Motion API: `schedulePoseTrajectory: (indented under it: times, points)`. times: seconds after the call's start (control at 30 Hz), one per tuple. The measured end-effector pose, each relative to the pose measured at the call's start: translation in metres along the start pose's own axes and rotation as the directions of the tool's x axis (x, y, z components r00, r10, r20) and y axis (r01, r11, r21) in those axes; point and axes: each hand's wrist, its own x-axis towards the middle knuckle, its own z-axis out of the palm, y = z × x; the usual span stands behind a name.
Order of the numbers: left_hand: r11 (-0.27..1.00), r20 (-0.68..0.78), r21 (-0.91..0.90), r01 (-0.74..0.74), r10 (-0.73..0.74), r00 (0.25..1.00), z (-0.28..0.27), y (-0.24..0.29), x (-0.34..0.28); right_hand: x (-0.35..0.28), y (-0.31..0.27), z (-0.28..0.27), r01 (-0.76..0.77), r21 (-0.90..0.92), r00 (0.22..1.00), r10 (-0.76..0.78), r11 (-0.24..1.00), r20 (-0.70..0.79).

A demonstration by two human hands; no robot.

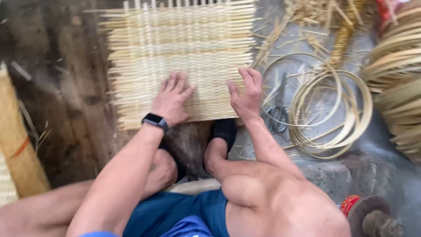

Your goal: The person sits on the floor assembling round woven bamboo trays. They fit a woven bamboo mat into a circular bamboo rim, press the mat into shape, use scissors to trim the protruding bamboo strips around the edge, and shake the finished tray to settle it.

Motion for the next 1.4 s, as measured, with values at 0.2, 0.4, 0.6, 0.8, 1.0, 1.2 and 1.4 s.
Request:
schedulePoseTrajectory:
  times: [0.2, 0.4, 0.6, 0.8, 1.0, 1.2, 1.4]
  points:
    - [0.998, 0.026, 0.054, 0.014, -0.016, 1.000, 0.003, -0.011, 0.004, -0.064, 0.109, -0.044, -0.313, -0.324, 0.920, 0.369, 0.893, 0.128]
    - [0.996, 0.037, 0.078, 0.038, -0.041, 0.998, 0.008, -0.019, 0.005, -0.117, 0.151, -0.070, -0.091, -0.554, 0.928, 0.272, 0.828, 0.254]
    - [0.996, -0.041, 0.094, -0.006, 0.010, 0.999, 0.001, -0.012, 0.007, -0.077, 0.091, -0.141, -0.030, -0.462, 0.984, 0.106, 0.886, 0.140]
    - [0.874, -0.555, -0.209, -0.439, 0.264, 0.789, -0.080, 0.120, -0.002, 0.008, -0.051, -0.218, -0.111, 0.340, 0.994, 0.099, 0.934, 0.051]
    - [0.365, -0.587, -0.721, -0.589, 0.130, 0.799, -0.111, 0.166, -0.031, 0.083, -0.151, -0.267, -0.082, 0.412, 0.996, 0.084, 0.907, 0.014]
    - [0.120, -0.229, -0.969, -0.214, -0.135, 0.964, -0.175, 0.118, -0.108, 0.085, -0.248, -0.249, 0.824, -0.277, 0.534, -0.841, 0.494, 0.090]
    - [-0.097, 0.115, -0.991, 0.092, -0.266, 0.957, -0.161, 0.086, -0.159, 0.044, -0.240, -0.151, 0.870, -0.065, 0.483, -0.817, 0.489, 0.317]
